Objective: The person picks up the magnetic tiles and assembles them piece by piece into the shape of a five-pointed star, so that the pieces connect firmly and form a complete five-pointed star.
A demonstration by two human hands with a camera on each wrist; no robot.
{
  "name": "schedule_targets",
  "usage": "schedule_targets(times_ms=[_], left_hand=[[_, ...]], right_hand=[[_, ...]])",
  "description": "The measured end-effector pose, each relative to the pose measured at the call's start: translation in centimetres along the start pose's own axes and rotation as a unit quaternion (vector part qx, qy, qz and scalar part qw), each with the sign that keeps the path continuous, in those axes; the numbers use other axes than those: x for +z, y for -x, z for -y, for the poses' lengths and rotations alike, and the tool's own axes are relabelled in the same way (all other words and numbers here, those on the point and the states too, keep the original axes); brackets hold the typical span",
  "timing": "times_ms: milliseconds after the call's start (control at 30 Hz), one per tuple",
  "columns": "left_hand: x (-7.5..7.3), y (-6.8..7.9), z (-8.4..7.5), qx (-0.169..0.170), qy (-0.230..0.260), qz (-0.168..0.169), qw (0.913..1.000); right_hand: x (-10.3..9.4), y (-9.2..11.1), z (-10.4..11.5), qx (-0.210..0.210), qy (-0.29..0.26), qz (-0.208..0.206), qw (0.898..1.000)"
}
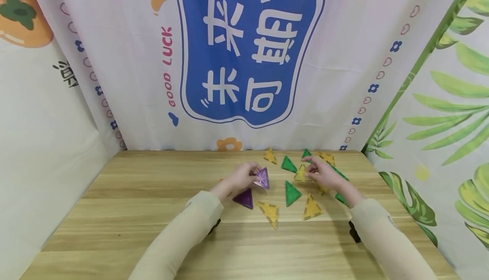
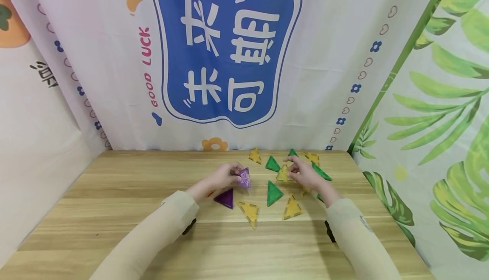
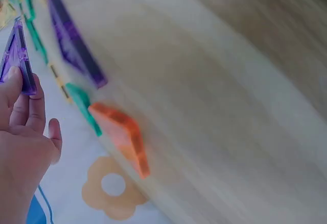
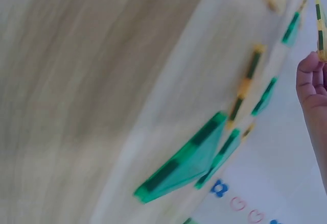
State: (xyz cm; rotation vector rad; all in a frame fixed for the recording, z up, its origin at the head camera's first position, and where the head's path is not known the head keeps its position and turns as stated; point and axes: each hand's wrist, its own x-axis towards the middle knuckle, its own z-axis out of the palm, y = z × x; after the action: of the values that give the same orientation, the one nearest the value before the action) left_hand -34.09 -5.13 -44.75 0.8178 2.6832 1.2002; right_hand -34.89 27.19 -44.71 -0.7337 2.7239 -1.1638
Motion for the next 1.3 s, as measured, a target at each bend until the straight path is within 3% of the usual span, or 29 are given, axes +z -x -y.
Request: schedule_targets(times_ms=[167,467,700,933,1067,1300], left_hand=[[-1.4,0.9,-0.5,0.006,0.01,-0.015,0.9998],[-3.3,3.8,-1.5,0.018,0.019,-0.002,0.9997],[-4.5,6.0,-2.0,0.0,0.006,0.006,1.0],[-4.6,8.0,-2.0,0.002,0.012,0.022,0.9997],[-4.3,9.2,-1.8,0.009,0.007,0.032,0.9994],[-3.7,11.5,-1.1,-0.008,-0.007,0.039,0.9992]], right_hand=[[0.6,-0.2,2.4,-0.015,-0.028,-0.004,0.999],[3.1,-0.1,6.3,-0.017,-0.049,0.02,0.998],[5.1,0.2,9.1,-0.035,-0.07,0.046,0.996],[6.4,1.9,14.3,-0.027,-0.085,0.069,0.994],[8.1,1.9,13.8,-0.028,-0.086,0.076,0.993],[11.0,2.1,12.5,-0.027,-0.106,0.09,0.99]])
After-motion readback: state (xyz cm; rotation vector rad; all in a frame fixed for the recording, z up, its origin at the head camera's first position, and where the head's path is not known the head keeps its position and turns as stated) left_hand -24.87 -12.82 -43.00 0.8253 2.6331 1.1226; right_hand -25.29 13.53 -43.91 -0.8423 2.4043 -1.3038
